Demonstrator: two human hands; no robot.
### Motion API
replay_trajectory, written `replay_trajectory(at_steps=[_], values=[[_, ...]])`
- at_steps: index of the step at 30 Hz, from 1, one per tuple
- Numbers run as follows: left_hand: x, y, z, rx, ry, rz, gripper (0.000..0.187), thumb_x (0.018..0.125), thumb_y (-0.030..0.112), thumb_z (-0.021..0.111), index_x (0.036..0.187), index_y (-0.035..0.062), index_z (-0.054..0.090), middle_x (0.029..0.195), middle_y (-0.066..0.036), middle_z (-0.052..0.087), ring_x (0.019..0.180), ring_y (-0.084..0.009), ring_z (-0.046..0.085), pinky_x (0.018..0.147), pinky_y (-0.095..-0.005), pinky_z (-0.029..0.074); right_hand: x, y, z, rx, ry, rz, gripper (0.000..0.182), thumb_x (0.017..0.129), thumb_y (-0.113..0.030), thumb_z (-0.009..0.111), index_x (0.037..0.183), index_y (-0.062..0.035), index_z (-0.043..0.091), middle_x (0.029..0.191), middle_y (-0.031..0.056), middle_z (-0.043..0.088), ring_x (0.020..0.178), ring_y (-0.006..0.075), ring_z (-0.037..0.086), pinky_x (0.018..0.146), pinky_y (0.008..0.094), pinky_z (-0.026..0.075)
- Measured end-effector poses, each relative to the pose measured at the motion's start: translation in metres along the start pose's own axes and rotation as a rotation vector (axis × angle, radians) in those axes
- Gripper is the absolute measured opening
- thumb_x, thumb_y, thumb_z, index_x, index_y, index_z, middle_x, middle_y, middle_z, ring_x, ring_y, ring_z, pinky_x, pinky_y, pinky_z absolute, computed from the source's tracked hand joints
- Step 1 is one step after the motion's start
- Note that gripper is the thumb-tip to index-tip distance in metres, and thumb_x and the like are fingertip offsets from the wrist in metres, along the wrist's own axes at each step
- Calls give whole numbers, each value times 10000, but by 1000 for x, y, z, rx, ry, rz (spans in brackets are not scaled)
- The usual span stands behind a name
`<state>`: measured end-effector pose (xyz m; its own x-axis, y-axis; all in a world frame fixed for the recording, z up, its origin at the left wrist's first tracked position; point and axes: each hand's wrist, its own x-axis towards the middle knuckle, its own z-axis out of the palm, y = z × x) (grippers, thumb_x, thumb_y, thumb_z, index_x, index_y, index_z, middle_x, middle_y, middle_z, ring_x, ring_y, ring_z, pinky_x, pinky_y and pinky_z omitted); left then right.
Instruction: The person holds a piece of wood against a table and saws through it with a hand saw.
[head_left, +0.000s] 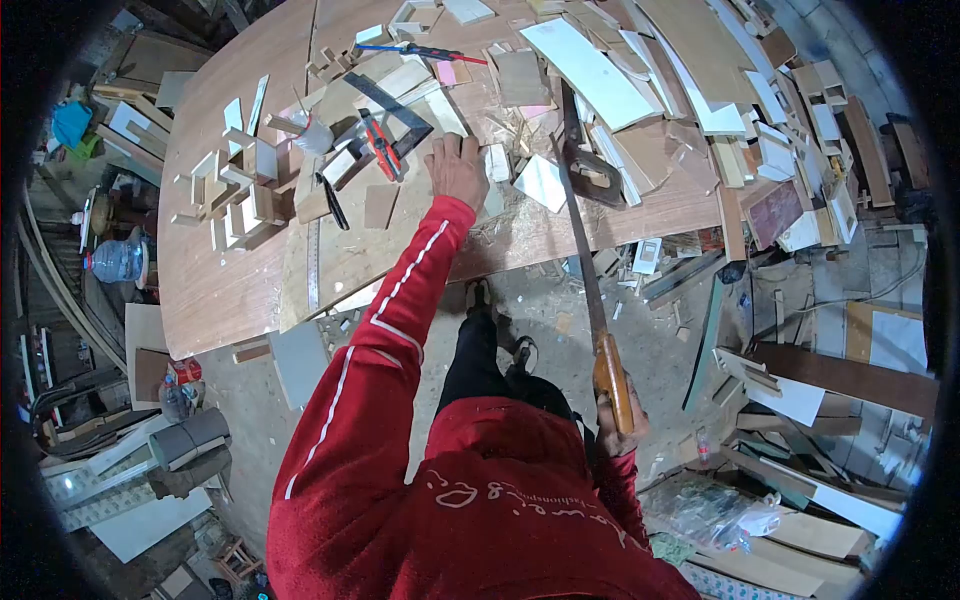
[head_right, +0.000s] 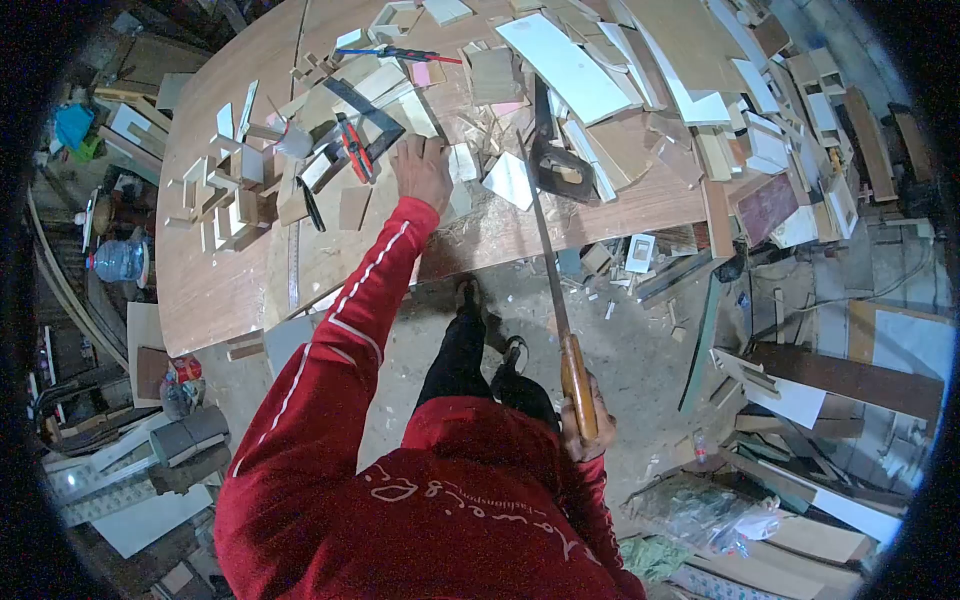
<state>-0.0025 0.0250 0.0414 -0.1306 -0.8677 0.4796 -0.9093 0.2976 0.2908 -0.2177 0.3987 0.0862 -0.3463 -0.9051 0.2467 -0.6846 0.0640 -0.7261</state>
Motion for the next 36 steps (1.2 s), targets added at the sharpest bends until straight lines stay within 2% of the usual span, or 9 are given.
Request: replay_trajectory(at_steps=[4, 8, 14, 17, 24, 26, 27, 29, 36], values=[[-31, 2, -18, -130, 5, 87, 178, 790, 147, 611, 952, 74, 594, 968, -113, 507, 944, -315, 476, 767, -438, 375, 6, -11, -2, 210, -37, 282, 432, 776, 17, 633, 1204, 46, 585, 1031, 182, 684, 831, 217, 701, 689, 296, 534], [-57, -2, -23, -158, 9, 212, 307, 715, 102, 589, 1019, 73, 621, 1002, -113, 569, 941, -300, 533, 810, -413, 443, 3, 1, 2, 266, -63, 332, 439, 789, 18, 615, 1224, 57, 565, 1044, 195, 674, 905, 238, 685, 782, 307, 521], [-77, 10, -33, -236, 80, 247, 287, 692, 44, 587, 972, 56, 654, 1013, -120, 625, 938, -308, 573, 827, -390, 481, 20, -9, 5, 218, -4, 112, 443, 785, 18, 610, 1223, 70, 559, 1032, 195, 677, 902, 247, 685, 778, 310, 522], [-84, 7, -29, -253, 62, 246, 307, 676, 23, 590, 977, 38, 649, 1016, -118, 621, 940, -312, 570, 832, -394, 481, 16, -7, 6, 267, -48, 265, 442, 786, 11, 608, 1220, 76, 557, 1024, 211, 674, 893, 261, 687, 758, 313, 525], [-94, 8, -27, -262, 48, 232, 317, 670, 17, 592, 983, 21, 640, 1053, -106, 605, 968, -311, 554, 847, -391, 477, 12, 4, 9, 220, -75, 262, 443, 781, -7, 616, 1212, 80, 558, 1035, 240, 660, 885, 309, 693, 744, 336, 534], [-96, 8, -26, -262, 37, 217, 311, 678, 17, 590, 985, 23, 639, 1054, -104, 603, 968, -309, 550, 847, -387, 477, 10, 12, 13, 137, -20, 100, 494, 781, -56, 565, 1262, 57, 548, 748, 59, 599, 538, 88, 493, 499, 239, 420], [-97, 8, -26, -262, 27, 202, 306, 686, 16, 588, 987, 24, 638, 1054, -101, 602, 968, -307, 547, 848, -383, 476, 10, 12, 12, 137, -22, 100, 494, 781, -56, 565, 1262, 57, 548, 748, 59, 599, 538, 88, 493, 499, 239, 420], [-101, 6, -21, -278, 16, 181, 340, 677, 17, 605, 1014, 44, 635, 1067, -96, 604, 983, -311, 545, 846, -389, 479, 9, 9, 9, 211, -81, 213, 437, 776, 5, 613, 1206, 70, 568, 1067, 247, 653, 911, 314, 689, 761, 344, 532], [-107, 1, -12, -291, 16, 165, 432, 624, 75, 684, 1051, 75, 616, 1087, -84, 598, 995, -320, 531, 854, -400, 475, 18, -5, 8, 219, -41, 120, 458, 767, 7, 614, 1220, 55, 570, 1053, 226, 665, 903, 280, 692, 751, 332, 531]])
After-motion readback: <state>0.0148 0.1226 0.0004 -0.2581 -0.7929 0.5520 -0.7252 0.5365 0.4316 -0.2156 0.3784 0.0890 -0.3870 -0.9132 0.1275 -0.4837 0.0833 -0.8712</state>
